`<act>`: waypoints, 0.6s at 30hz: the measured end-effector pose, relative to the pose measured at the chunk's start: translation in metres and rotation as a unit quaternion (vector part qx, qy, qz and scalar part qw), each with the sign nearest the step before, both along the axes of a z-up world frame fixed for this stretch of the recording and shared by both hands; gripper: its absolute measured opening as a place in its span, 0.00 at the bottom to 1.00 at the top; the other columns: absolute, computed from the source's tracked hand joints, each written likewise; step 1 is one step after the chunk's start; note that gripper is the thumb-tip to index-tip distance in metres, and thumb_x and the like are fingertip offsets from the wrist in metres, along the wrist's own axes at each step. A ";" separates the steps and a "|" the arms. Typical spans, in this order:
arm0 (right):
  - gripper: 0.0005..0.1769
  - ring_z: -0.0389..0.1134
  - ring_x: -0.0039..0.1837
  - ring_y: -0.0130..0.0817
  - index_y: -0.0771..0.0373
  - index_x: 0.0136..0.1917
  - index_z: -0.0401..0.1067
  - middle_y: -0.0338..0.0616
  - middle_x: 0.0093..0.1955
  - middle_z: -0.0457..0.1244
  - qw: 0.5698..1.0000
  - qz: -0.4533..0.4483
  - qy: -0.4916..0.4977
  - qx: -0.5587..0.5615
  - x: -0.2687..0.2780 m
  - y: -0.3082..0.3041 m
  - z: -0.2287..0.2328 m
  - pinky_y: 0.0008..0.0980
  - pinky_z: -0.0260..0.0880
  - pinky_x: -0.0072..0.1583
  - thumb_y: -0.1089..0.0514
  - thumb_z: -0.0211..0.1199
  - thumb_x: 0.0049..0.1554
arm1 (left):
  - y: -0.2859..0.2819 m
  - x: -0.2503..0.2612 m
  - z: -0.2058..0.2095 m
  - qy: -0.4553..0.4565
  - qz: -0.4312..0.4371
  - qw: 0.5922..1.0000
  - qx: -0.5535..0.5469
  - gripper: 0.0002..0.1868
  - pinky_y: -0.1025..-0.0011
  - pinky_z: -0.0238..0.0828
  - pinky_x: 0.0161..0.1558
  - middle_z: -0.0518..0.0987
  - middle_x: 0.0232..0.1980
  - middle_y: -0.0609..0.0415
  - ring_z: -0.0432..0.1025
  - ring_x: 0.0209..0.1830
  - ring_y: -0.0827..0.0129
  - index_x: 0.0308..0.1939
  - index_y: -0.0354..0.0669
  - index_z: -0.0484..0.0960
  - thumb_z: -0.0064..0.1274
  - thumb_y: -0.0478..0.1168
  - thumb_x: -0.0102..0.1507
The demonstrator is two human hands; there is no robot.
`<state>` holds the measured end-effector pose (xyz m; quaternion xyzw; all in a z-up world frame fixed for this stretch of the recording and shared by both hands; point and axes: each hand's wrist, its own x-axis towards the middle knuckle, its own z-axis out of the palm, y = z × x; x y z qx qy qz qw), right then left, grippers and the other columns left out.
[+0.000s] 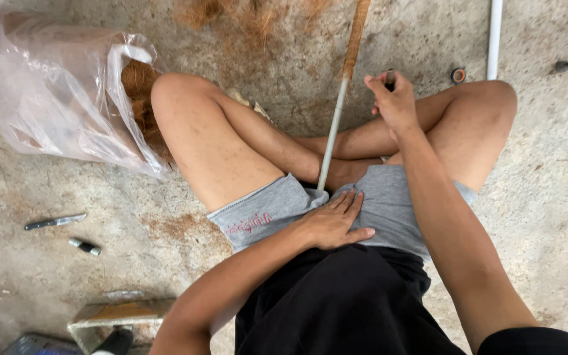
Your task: The person wraps a brown rope around a long white PVC pipe while sitting on the floor. They use a small tool to tighten and secure the rope as they work their way down the pipe.
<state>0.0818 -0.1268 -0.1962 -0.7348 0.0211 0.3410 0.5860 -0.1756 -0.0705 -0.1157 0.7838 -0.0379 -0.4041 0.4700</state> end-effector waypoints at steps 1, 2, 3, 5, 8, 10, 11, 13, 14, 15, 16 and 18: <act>0.14 0.56 0.32 0.18 0.56 0.44 0.67 0.29 0.33 0.57 1.000 0.002 -0.005 -0.016 0.002 0.005 -0.003 0.24 0.61 0.33 0.51 0.70 0.60 | 0.000 0.000 0.002 -0.002 0.000 1.000 0.008 0.58 0.55 0.33 0.78 0.40 0.81 0.25 0.35 0.83 0.42 0.78 0.24 0.39 0.25 0.75 0.66; 0.15 0.56 0.32 0.18 0.56 0.44 0.67 0.29 0.33 0.57 1.000 -0.001 -0.003 -0.016 0.004 0.009 -0.006 0.24 0.61 0.33 0.50 0.70 0.60 | 0.000 0.000 0.005 -0.004 -0.001 1.000 0.014 0.59 0.55 0.34 0.78 0.42 0.80 0.24 0.36 0.83 0.41 0.77 0.22 0.40 0.25 0.76 0.66; 0.16 0.57 0.32 0.18 0.56 0.44 0.67 0.28 0.33 0.57 1.000 -0.004 -0.001 -0.016 0.005 0.011 -0.008 0.24 0.61 0.33 0.48 0.71 0.59 | 0.000 -0.001 0.010 -0.006 -0.002 1.000 0.021 0.59 0.55 0.35 0.79 0.44 0.80 0.23 0.37 0.83 0.40 0.76 0.20 0.42 0.25 0.76 0.66; 0.18 0.57 0.32 0.19 0.57 0.42 0.68 0.30 0.33 0.57 0.999 0.001 -0.002 -0.034 0.003 0.016 -0.012 0.24 0.61 0.33 0.45 0.71 0.58 | -0.002 -0.003 0.025 -0.006 -0.011 0.999 0.031 0.60 0.54 0.37 0.78 0.46 0.79 0.21 0.39 0.82 0.38 0.75 0.17 0.46 0.27 0.77 0.66; 0.21 0.58 0.32 0.22 0.58 0.41 0.74 0.31 0.33 0.60 0.997 0.034 -0.017 -0.073 0.001 0.025 -0.016 0.26 0.60 0.33 0.39 0.71 0.56 | 0.001 -0.002 0.059 -0.069 -0.019 0.996 0.053 0.59 0.50 0.48 0.72 0.58 0.71 0.17 0.50 0.76 0.31 0.67 0.12 0.60 0.31 0.77 0.66; 0.23 0.61 0.34 0.21 0.59 0.42 0.76 0.31 0.34 0.63 0.992 0.079 -0.022 -0.099 -0.006 0.028 -0.020 0.26 0.62 0.33 0.37 0.72 0.53 | 0.007 0.003 0.082 -0.064 -0.043 0.996 0.051 0.54 0.48 0.60 0.66 0.69 0.61 0.18 0.62 0.66 0.31 0.58 0.15 0.72 0.32 0.75 0.67; 0.25 0.63 0.35 0.22 0.60 0.43 0.76 0.33 0.33 0.63 0.987 0.105 -0.025 -0.119 -0.010 0.029 -0.023 0.26 0.65 0.34 0.36 0.74 0.53 | 0.010 0.005 0.094 -0.029 -0.066 0.997 0.041 0.51 0.49 0.66 0.62 0.76 0.54 0.22 0.70 0.59 0.33 0.52 0.19 0.78 0.33 0.74 0.67; 0.25 0.63 0.35 0.24 0.63 0.43 0.78 0.33 0.33 0.64 0.981 0.154 -0.042 -0.109 -0.016 0.031 -0.031 0.27 0.64 0.35 0.38 0.75 0.51 | 0.022 0.015 0.110 -0.021 -0.065 0.998 0.009 0.45 0.50 0.73 0.54 0.82 0.43 0.29 0.78 0.48 0.39 0.44 0.28 0.86 0.35 0.72 0.67; 0.25 0.63 0.35 0.25 0.64 0.42 0.80 0.34 0.32 0.65 0.977 0.180 -0.048 -0.104 -0.020 0.032 -0.036 0.27 0.64 0.36 0.39 0.76 0.50 | 0.028 0.019 0.116 -0.044 -0.040 0.998 -0.015 0.41 0.50 0.74 0.50 0.83 0.39 0.33 0.78 0.43 0.41 0.41 0.33 0.87 0.37 0.70 0.67; 0.24 0.65 0.36 0.24 0.63 0.43 0.80 0.33 0.33 0.66 0.974 0.196 -0.072 -0.086 -0.022 0.033 -0.041 0.25 0.65 0.37 0.40 0.75 0.51 | 0.033 0.022 0.119 -0.067 -0.014 0.997 -0.039 0.38 0.51 0.76 0.46 0.84 0.35 0.36 0.79 0.39 0.43 0.38 0.37 0.88 0.39 0.69 0.66; 0.22 0.67 0.36 0.23 0.63 0.43 0.81 0.33 0.34 0.68 0.970 0.212 -0.095 -0.067 -0.024 0.031 -0.044 0.24 0.66 0.39 0.41 0.75 0.52 | 0.038 0.024 0.121 -0.066 0.031 0.996 -0.061 0.35 0.52 0.75 0.45 0.84 0.36 0.39 0.80 0.39 0.46 0.40 0.39 0.88 0.40 0.67 0.66; 0.20 0.66 0.36 0.22 0.62 0.44 0.81 0.32 0.34 0.68 0.973 0.214 -0.077 -0.048 -0.026 0.028 -0.047 0.24 0.65 0.38 0.43 0.73 0.53 | 0.049 0.027 0.118 -0.065 0.118 0.985 -0.105 0.30 0.56 0.75 0.43 0.86 0.38 0.44 0.80 0.39 0.52 0.44 0.44 0.88 0.42 0.65 0.66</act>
